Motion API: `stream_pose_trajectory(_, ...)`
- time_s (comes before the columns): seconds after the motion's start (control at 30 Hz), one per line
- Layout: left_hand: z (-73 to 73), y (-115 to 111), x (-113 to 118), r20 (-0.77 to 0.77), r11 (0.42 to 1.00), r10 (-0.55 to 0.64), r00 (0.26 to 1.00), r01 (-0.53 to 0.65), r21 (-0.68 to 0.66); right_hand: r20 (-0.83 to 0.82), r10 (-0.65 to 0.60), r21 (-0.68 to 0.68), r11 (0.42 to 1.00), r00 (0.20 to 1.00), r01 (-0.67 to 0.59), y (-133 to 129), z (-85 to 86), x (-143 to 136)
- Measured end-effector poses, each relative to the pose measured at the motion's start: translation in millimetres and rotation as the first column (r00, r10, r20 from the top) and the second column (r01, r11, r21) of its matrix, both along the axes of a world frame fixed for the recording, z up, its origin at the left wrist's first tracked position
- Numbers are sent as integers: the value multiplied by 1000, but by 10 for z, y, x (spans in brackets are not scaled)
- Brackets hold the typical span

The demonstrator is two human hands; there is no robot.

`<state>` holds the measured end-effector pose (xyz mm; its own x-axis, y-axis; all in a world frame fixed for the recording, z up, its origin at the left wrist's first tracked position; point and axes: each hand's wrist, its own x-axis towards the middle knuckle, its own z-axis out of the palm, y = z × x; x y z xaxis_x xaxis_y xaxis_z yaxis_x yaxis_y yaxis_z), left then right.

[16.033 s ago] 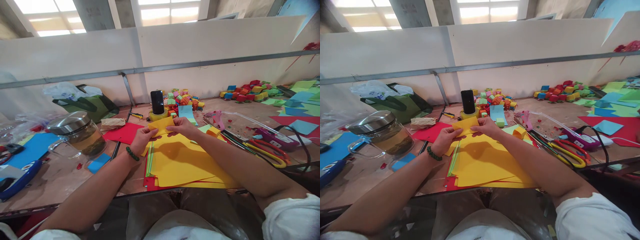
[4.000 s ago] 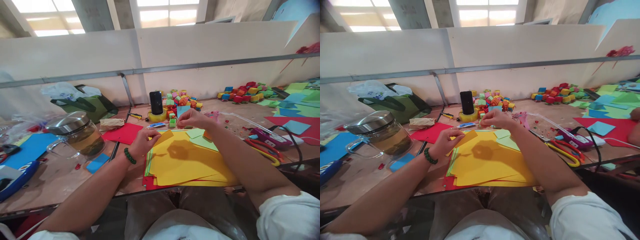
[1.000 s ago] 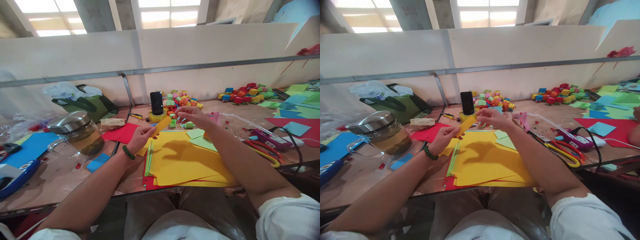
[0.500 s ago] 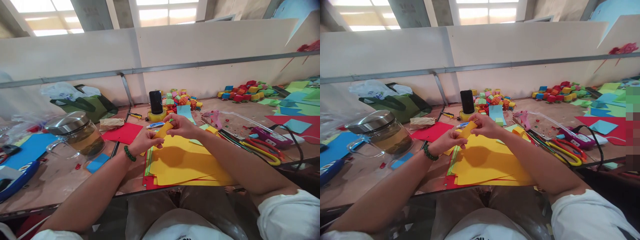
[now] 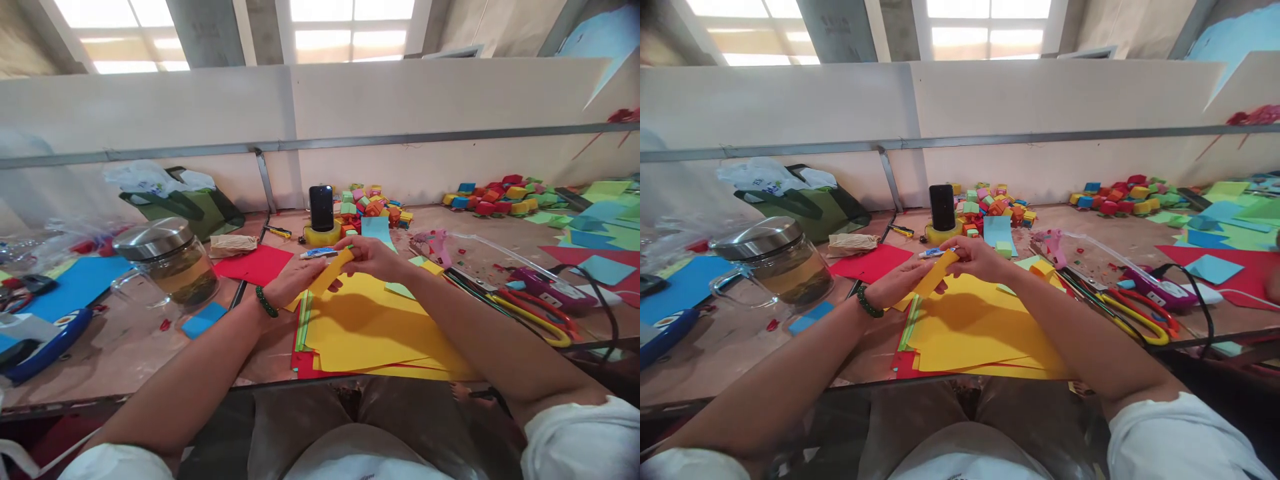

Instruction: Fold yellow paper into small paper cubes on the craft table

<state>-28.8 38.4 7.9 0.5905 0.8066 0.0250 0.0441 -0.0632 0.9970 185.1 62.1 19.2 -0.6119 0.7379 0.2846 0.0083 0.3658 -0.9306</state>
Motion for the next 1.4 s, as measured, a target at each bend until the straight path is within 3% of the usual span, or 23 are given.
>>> stream_pose_trajectory(0.17,-41,24,-1,-73,999,-34,997,32,-28,-35,-57,-25,998,998,56,20,-90,-69)
stream_pose_trajectory(0.43,-27,-9,64,-118,994,33,993,-21,103,-64,-190,-30,982,980,188,-71,-82,-158)
stream_pose_trajectory(0.63,-38,-3,55,-141,996,60,988,-51,67,-46,-171,-80,983,984,167,-41,-82,-136)
stream_pose_trajectory(0.83,-72,-22,99,-141,987,-6,990,28,158,-57,-186,-92,979,981,180,-49,-107,-172)
stream_pose_trajectory(1.03,-18,-68,109,-121,999,-14,993,18,30,-81,-171,-101,982,982,162,-30,-154,-195)
stream_pose_trajectory(1.2,-18,-31,73,32,997,32,999,-30,-75,-77,-129,-101,988,989,121,10,-69,-61)
stream_pose_trajectory(1.3,-36,-14,71,115,992,63,991,-49,-120,4,-106,-161,981,994,105,16,16,27)
stream_pose_trajectory(1.4,-46,-13,76,109,997,13,994,-5,-79,123,-78,-212,972,989,103,6,63,53)
